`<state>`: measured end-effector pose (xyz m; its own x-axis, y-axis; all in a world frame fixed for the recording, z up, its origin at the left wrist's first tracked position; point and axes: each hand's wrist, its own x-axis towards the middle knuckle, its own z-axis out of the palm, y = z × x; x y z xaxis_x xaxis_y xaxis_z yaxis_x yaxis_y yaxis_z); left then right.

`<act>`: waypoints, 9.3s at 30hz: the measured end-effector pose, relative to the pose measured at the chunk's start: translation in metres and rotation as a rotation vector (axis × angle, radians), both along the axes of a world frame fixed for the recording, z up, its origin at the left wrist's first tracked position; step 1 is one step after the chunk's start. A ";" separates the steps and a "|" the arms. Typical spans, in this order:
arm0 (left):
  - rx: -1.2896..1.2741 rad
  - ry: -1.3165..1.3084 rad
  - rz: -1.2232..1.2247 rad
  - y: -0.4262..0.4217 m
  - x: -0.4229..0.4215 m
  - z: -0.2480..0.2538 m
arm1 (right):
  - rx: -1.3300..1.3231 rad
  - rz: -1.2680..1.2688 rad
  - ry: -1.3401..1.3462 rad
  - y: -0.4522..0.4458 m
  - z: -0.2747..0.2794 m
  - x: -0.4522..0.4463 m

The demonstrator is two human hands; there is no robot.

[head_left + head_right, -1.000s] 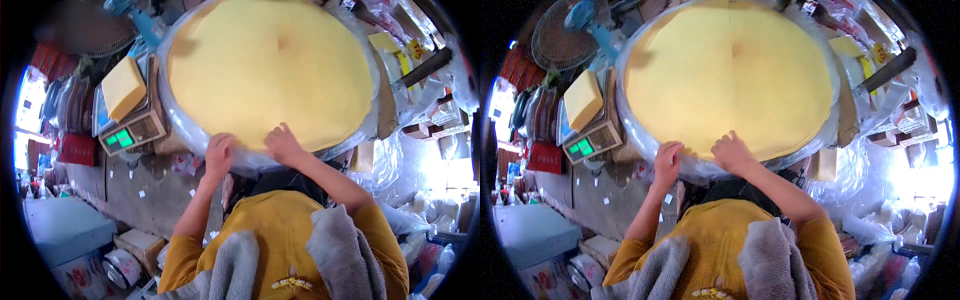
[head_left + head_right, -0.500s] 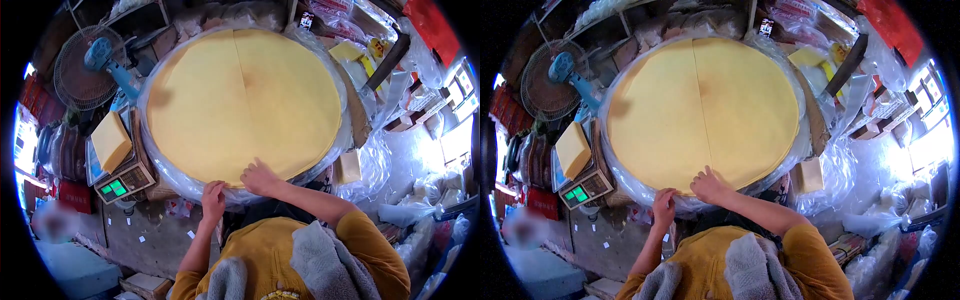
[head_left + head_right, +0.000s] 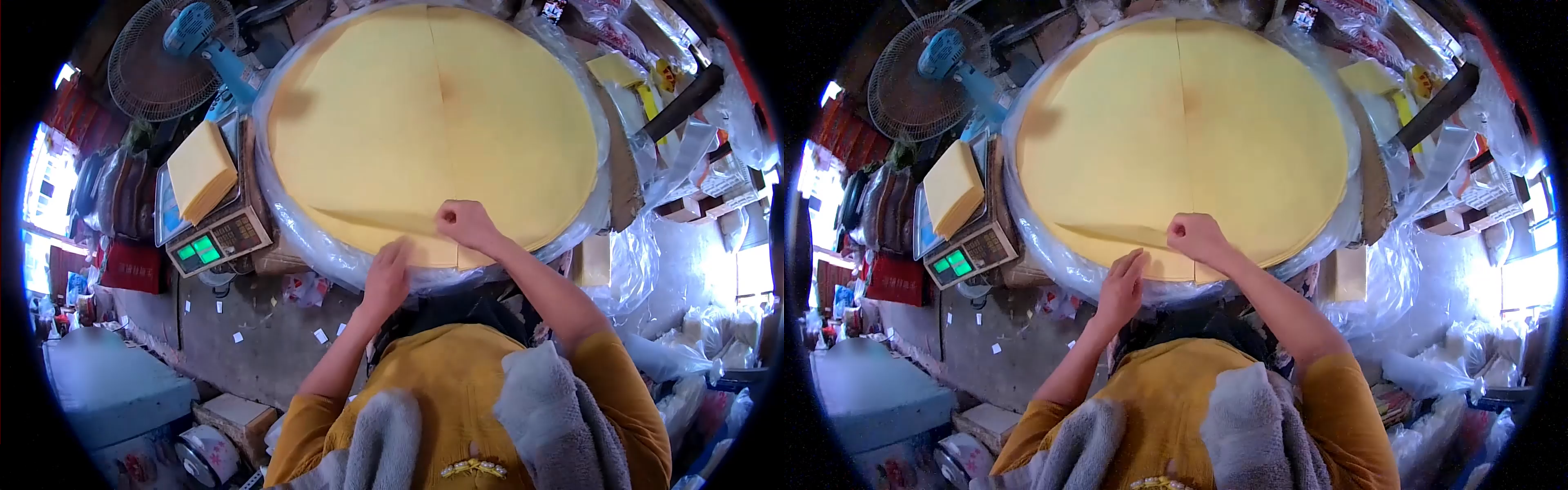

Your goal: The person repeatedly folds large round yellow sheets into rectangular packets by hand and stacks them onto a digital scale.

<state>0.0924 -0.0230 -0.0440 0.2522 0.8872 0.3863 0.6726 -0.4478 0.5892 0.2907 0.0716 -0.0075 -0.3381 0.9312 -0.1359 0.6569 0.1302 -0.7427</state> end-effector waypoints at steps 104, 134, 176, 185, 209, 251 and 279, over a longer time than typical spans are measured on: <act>-0.169 0.439 0.195 0.206 -0.071 0.045 | 0.068 -0.240 -0.058 0.051 0.014 0.178; -0.212 0.663 0.358 0.193 -0.045 -0.015 | 0.554 -0.317 -0.675 0.051 -0.050 0.185; -0.131 0.520 0.456 0.182 -0.090 -0.013 | 0.669 -0.406 -0.714 0.047 -0.065 0.203; -0.003 0.514 0.050 0.205 0.004 -0.008 | 0.567 -0.086 -0.656 0.065 -0.027 0.166; -0.448 0.685 -0.028 0.499 -0.075 0.030 | -0.134 0.080 -0.642 0.266 0.028 0.330; -0.181 0.670 0.082 0.331 0.027 0.000 | 0.410 0.168 -0.970 0.078 0.036 0.283; -0.366 0.839 0.369 0.310 -0.044 0.004 | 0.266 -0.134 -0.758 0.109 -0.009 0.232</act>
